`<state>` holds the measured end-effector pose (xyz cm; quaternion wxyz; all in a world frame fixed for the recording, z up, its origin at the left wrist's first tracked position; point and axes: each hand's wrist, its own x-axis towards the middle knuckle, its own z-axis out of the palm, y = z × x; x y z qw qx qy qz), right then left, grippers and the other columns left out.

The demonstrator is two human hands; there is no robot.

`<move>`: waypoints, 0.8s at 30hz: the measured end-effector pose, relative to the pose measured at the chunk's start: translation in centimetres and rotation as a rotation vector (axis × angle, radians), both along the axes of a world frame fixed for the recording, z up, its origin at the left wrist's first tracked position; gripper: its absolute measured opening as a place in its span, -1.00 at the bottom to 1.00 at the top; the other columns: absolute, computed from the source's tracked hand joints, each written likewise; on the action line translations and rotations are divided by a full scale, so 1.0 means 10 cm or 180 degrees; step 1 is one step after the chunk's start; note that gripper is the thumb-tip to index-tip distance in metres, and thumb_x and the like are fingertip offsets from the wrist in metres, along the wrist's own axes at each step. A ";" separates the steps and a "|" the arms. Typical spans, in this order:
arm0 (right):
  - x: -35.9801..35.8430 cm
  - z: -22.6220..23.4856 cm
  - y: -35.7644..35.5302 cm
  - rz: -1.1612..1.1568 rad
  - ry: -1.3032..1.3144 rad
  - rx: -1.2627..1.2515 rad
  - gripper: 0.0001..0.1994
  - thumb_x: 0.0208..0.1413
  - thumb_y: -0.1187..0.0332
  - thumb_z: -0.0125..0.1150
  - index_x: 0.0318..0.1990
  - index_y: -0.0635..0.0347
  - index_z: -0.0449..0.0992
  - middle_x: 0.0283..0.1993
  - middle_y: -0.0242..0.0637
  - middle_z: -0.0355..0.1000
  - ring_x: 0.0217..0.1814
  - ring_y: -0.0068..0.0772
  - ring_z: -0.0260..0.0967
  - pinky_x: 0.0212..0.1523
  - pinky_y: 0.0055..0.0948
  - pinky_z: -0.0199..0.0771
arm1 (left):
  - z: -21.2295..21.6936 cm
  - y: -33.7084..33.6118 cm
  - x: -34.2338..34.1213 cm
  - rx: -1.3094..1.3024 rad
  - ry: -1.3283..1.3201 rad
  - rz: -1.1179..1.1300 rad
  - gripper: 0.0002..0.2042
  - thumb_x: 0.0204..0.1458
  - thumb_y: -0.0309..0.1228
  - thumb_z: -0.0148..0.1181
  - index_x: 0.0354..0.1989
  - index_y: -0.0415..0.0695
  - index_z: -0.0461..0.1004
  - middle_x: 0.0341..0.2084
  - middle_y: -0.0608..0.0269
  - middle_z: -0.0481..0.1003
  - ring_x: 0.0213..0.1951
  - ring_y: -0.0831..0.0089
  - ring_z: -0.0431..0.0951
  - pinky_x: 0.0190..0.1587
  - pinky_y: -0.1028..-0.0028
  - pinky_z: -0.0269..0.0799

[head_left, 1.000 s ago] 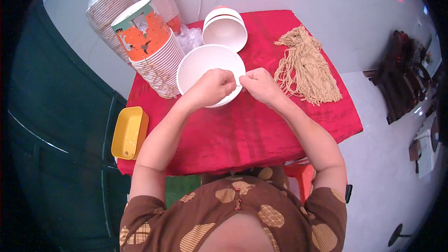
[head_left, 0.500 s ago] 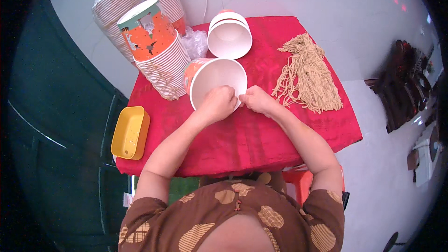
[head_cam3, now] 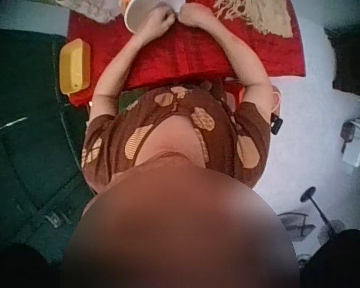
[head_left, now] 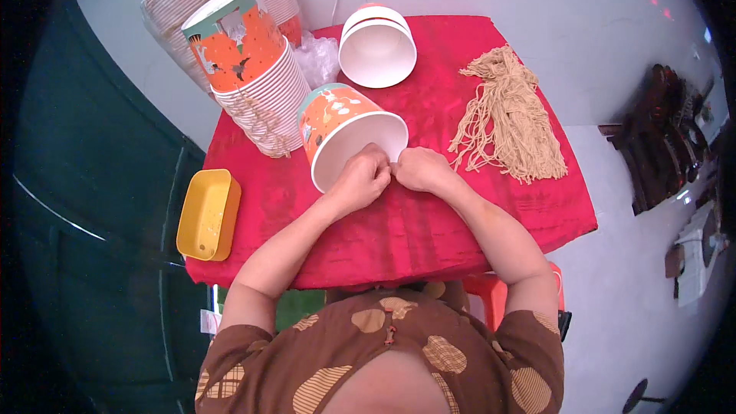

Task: Threading and tying strings onto paper bowls for handles or decoration.

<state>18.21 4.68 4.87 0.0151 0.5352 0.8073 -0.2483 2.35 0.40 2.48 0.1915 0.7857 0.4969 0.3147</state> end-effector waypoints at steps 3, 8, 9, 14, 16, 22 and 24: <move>0.02 -0.06 0.03 0.0110 0.0032 0.0031 -0.64 0.10 0.22 -0.02 -0.18 0.32 0.57 -0.12 0.07 0.51 -0.04 0.04 0.48 -0.06 -0.05 0.47 | -0.10 0.00 0.02 -0.0089 -0.0501 0.0036 -0.87 0.01 -0.51 0.05 -0.52 -0.32 0.38 -0.41 0.10 0.46 -0.34 0.27 0.47 -0.26 0.36 0.37; 0.10 -0.28 0.13 0.0460 0.0313 0.0098 -0.67 0.05 0.31 -0.04 -0.21 0.37 0.57 -0.15 0.11 0.51 -0.08 0.05 0.49 -0.08 -0.05 0.47 | -0.19 0.07 -0.02 -0.0197 -0.0975 0.0143 -0.88 0.05 -0.48 0.06 -0.48 -0.26 0.42 -0.46 0.25 0.47 -0.40 0.48 0.46 -0.35 0.47 0.35; 0.11 -0.27 0.14 0.0473 0.0220 0.0008 -0.68 0.08 0.28 -0.07 -0.17 0.29 0.54 -0.14 0.11 0.49 -0.05 0.09 0.46 -0.05 -0.03 0.44 | -0.14 0.06 -0.02 -0.0702 -0.1174 0.0098 -0.87 0.07 -0.46 0.05 -0.46 -0.24 0.43 -0.53 0.28 0.45 -0.48 0.53 0.44 -0.43 0.51 0.34; 0.11 -0.20 0.09 0.0474 0.0125 -0.0074 -0.69 0.06 0.31 -0.08 -0.11 0.22 0.50 -0.12 0.12 0.47 -0.03 0.13 0.42 -0.02 -0.02 0.42 | -0.07 0.04 -0.03 -0.1448 -0.1229 0.0162 -0.80 0.15 -0.38 0.04 -0.44 -0.24 0.45 -0.67 0.34 0.41 -0.66 0.62 0.36 -0.63 0.57 0.26; 0.15 -0.22 0.08 0.0553 0.0435 0.0102 -0.71 0.02 0.33 -0.05 -0.21 0.27 0.53 -0.24 0.10 0.50 -0.13 0.08 0.47 -0.10 -0.07 0.44 | -0.05 0.03 -0.02 -0.1409 -0.1159 0.0157 -0.77 0.17 -0.34 0.04 -0.43 -0.24 0.46 -0.66 0.33 0.42 -0.66 0.62 0.37 -0.65 0.57 0.27; 0.32 -0.16 0.07 0.0773 0.1571 -0.0486 -0.78 -0.01 0.35 0.04 -0.45 0.34 0.54 -0.51 -0.07 0.47 -0.44 -0.30 0.43 -0.34 -0.27 0.40 | 0.03 0.03 -0.01 -0.1661 -0.0906 0.0200 -0.83 0.12 -0.43 0.06 -0.42 -0.28 0.46 -0.67 0.28 0.43 -0.65 0.59 0.42 -0.64 0.51 0.33; 0.34 -0.15 0.08 0.0844 0.1537 -0.0333 -0.78 -0.01 0.35 0.05 -0.44 0.34 0.54 -0.51 -0.09 0.47 -0.45 -0.33 0.42 -0.36 -0.29 0.40 | -0.02 0.01 -0.03 -0.1688 -0.1017 0.0182 -0.88 0.09 -0.47 0.09 -0.40 -0.28 0.46 -0.62 0.27 0.45 -0.60 0.58 0.43 -0.59 0.50 0.36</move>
